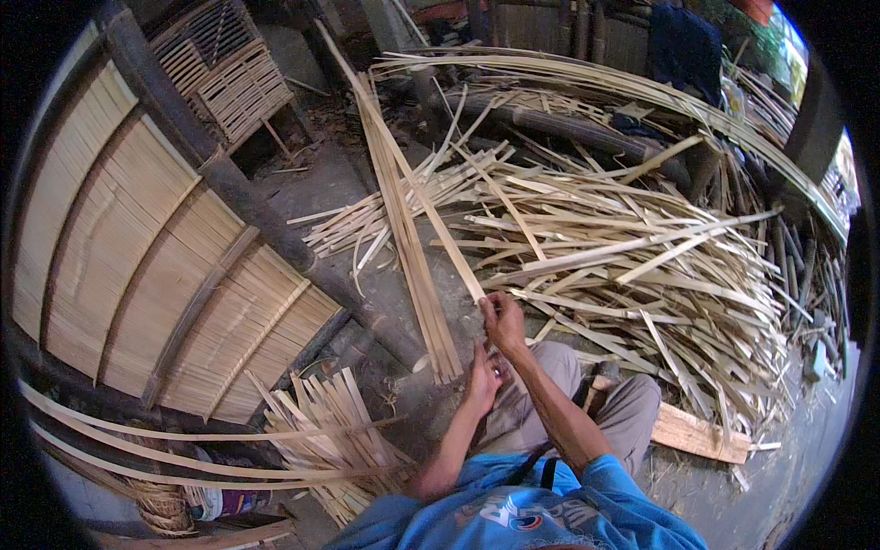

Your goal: The person sits on the floor and uses a knife to split long bamboo strips into thinner slats. They repeatedly position a strip on a wooden block, strike it with the knife to split it, and then set the resulting slats aside into a growing pile.

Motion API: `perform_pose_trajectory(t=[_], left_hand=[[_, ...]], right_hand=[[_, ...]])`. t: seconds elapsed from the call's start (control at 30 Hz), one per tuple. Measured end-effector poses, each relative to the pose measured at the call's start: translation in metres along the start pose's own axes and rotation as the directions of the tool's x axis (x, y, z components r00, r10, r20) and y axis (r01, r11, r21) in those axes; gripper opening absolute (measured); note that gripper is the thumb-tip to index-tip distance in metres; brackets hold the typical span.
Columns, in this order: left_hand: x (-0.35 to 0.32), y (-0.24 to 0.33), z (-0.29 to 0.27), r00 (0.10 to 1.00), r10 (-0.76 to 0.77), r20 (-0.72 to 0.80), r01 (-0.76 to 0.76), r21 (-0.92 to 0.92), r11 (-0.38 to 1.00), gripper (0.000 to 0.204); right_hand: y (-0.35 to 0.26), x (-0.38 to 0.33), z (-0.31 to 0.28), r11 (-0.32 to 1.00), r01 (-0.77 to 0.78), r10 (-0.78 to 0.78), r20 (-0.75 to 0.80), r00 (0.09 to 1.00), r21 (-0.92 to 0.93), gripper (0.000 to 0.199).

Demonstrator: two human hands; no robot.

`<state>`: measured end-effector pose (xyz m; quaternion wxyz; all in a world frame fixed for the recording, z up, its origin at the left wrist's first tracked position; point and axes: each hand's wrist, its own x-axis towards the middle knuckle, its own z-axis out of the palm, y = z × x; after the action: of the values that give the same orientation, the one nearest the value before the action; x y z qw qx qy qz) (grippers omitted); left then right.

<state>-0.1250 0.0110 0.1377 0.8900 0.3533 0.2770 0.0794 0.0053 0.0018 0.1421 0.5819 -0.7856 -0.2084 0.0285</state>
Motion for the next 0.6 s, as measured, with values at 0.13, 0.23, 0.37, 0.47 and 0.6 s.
perform_pose_trajectory(t=[0.13,0.23,0.37,0.47,0.6], left_hand=[[0.004,-0.012,-0.062,0.953,0.28,-0.118,-0.288,-0.048,0.957,0.034],[0.013,0.022,-0.055,0.971,0.175,-0.166,-0.191,-0.081,0.978,0.016],[0.042,0.026,-0.089,0.959,0.226,-0.172,-0.231,-0.011,0.973,0.014],[0.056,0.02,-0.108,0.914,0.234,-0.332,-0.207,0.114,0.972,0.017],[0.089,0.011,-0.158,0.915,0.285,-0.284,-0.264,0.111,0.958,0.022]], right_hand=[[-0.003,0.005,0.095,0.946,-0.282,0.227,0.295,0.928,0.162,0.024],[0.043,0.03,0.129,0.941,-0.268,0.196,0.314,0.929,0.207,0.024],[0.082,0.03,0.12,0.981,-0.188,0.145,0.464,0.874,0.047,0.019],[0.107,0.003,0.097,0.939,-0.256,0.138,0.431,0.892,0.228,0.024],[0.123,-0.035,0.042,0.919,-0.258,0.112,0.431,0.895,0.298,0.035]])
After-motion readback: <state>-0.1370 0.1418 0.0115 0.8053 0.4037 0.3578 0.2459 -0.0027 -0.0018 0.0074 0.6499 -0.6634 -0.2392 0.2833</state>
